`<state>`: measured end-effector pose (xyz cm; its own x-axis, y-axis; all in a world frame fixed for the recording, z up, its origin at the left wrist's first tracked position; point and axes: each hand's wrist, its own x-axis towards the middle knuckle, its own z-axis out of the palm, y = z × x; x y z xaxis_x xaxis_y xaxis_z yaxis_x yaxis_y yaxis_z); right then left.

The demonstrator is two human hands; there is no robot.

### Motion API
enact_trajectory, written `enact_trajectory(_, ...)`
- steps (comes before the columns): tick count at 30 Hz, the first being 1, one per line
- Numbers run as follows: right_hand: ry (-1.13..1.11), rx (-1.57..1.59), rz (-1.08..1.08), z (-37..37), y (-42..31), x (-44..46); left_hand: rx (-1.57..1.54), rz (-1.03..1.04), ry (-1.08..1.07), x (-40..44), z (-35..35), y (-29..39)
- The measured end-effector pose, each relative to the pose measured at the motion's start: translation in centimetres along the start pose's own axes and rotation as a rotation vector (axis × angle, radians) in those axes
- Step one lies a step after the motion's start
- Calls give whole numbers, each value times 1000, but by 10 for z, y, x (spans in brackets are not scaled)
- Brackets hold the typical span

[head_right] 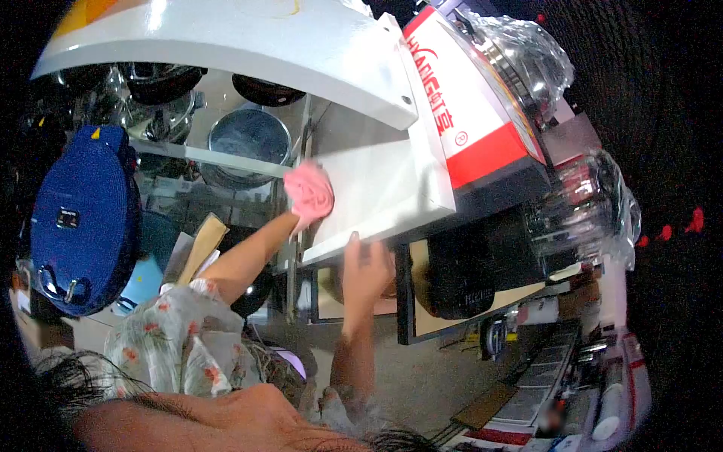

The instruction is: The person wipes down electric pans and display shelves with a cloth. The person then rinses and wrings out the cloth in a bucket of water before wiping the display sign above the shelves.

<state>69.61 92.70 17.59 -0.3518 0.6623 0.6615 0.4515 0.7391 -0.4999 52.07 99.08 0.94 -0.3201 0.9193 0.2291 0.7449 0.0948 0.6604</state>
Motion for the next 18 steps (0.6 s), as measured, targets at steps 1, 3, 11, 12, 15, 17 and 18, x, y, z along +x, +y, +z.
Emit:
enact_trajectory(1,-4,5,17,1,0,0,45,51,-46,-16,6,1)
enact_trajectory(3,-8,14,49,0,1,-2,105,119,-177,-49,16,-2)
enact_trajectory(11,38,27,13,-3,-6,-4,-262,35,-205,-56,-27,31)
enact_trajectory(12,34,111,16,-5,-6,-5,-278,108,-142,-50,-28,30)
enact_trajectory(15,-114,486,295,-18,-8,-15,-548,334,27,-69,-101,82)
enact_trajectory(17,-93,838,332,-32,-23,-30,-140,441,115,-79,-148,125)
enact_trajectory(18,-7,939,288,-34,-35,-41,220,485,208,-75,-151,132)
